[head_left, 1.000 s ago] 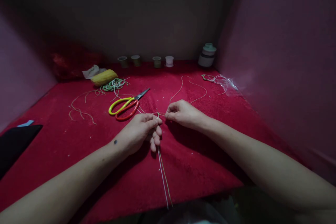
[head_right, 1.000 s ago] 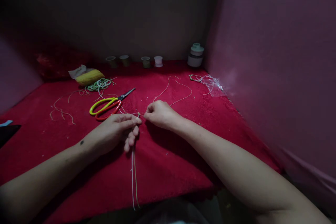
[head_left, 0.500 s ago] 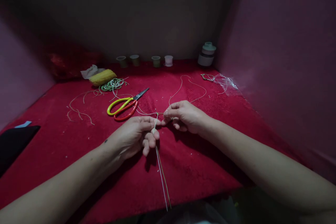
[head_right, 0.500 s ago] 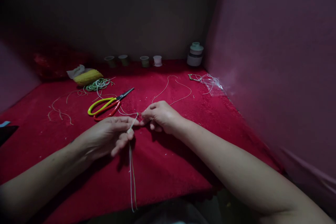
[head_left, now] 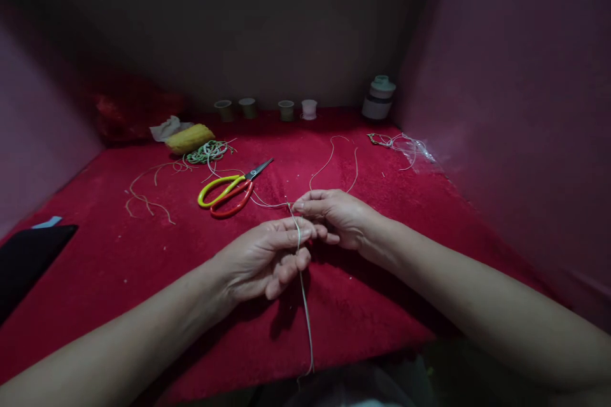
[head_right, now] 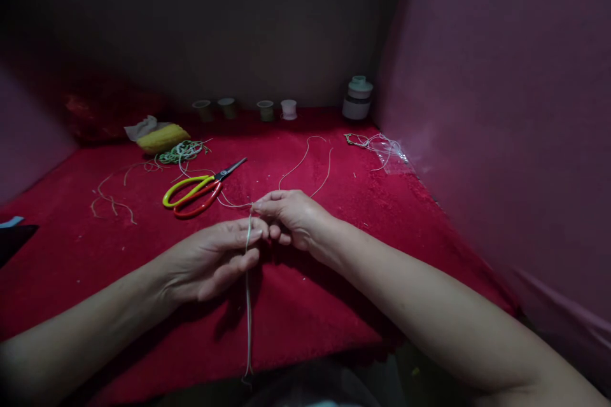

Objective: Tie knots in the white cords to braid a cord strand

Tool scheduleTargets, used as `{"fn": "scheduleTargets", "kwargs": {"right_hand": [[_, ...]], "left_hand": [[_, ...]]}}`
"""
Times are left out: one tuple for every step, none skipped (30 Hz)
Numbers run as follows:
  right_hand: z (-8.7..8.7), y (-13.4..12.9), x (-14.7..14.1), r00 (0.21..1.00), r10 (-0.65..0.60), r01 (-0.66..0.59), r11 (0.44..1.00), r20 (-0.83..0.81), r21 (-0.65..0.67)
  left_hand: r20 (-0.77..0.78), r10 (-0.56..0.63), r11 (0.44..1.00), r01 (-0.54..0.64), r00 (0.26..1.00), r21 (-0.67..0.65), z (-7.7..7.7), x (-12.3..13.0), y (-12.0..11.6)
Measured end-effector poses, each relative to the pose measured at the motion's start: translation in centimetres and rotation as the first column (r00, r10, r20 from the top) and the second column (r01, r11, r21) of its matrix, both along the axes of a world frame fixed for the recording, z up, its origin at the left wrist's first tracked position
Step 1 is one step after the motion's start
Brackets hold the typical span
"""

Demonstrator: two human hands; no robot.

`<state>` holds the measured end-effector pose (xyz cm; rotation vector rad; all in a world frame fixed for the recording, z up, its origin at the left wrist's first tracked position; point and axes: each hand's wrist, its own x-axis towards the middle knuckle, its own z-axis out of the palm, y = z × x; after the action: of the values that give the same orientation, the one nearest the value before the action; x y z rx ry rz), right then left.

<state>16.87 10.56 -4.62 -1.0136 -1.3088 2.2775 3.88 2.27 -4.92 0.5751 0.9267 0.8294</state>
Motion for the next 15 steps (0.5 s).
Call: {"fn": "scheduleTargets", "kwargs": {"right_hand": [[0.0,0.1,0.1,1.000,0.006,-0.006,1.000,0.006,-0.002],[0.0,0.2,0.1,1.000,0.006,-0.006,1.000,0.012,0.001],[0.0,0.2,0.2,1.000,0.001,-0.001,1.000,0.021,0.010],[0.0,0.3,0.2,0.999,-0.008,0.007,1.000,0.032,0.024],[-0.1,0.3,0.3,0.999,-0.019,0.017,0.999,0.044,0.045],[-0.1,0.3,0.3,0.998,-0.030,0.026,0.997,0.058,0.072],[-0.2,0.3,0.4,0.997,-0.039,0.031,0.994,0.072,0.105],[-0.2,0.3,0.4,0.995,-0.046,0.034,0.990,0.085,0.139],[-0.3,0.3,0.4,0.994,-0.050,0.033,0.985,0.095,0.171],[-0.3,0.4,0.4,0.993,-0.052,0.030,0.979,0.104,0.201],[-0.3,0.4,0.4,0.992,-0.054,0.027,0.973,0.115,0.229],[-0.4,0.4,0.4,0.990,-0.056,0.023,0.968,0.126,0.251],[-0.4,0.4,0.3,0.989,-0.057,0.019,0.964,0.136,0.265],[-0.4,0.5,0.3,0.988,-0.060,0.019,0.961,0.143,0.275],[-0.5,0.5,0.3,0.987,-0.065,0.022,0.958,0.144,0.284]], "left_hand": [[-0.071,-0.076,0.997,0.076,0.995,0.000,0.3,-0.2,-0.1],[-0.178,-0.153,0.988,0.154,0.972,-0.009,0.6,-0.6,-0.2],[-0.317,-0.214,0.975,0.219,0.924,-0.021,1.1,-1.0,-0.3],[-0.475,-0.248,0.963,0.267,0.844,-0.028,1.6,-1.6,-0.5],[-0.635,-0.234,0.956,0.292,0.736,-0.015,2.2,-2.3,-0.6],[-0.762,-0.176,0.954,0.298,0.623,0.022,2.9,-3.1,-0.7],[-0.843,-0.102,0.951,0.300,0.529,0.073,3.5,-3.9,-0.9],[-0.885,-0.030,0.946,0.298,0.465,0.125,4.2,-4.9,-1.0],[-0.901,0.014,0.941,0.299,0.434,0.158,4.7,-5.8,-1.2],[-0.909,0.059,0.941,0.279,0.413,0.188,5.3,-6.8,-1.3],[-0.911,0.083,0.947,0.252,0.404,0.198,5.8,-7.7,-1.5],[-0.910,0.112,0.952,0.218,0.400,0.213,6.2,-8.6,-1.7],[-0.906,0.160,0.956,0.167,0.392,0.241,6.6,-9.2,-1.8],[-0.902,0.198,0.961,0.108,0.384,0.256,6.8,-9.8,-2.0],[-0.894,0.240,0.961,0.035,0.379,0.273,7.0,-10.1,-2.1]]}}
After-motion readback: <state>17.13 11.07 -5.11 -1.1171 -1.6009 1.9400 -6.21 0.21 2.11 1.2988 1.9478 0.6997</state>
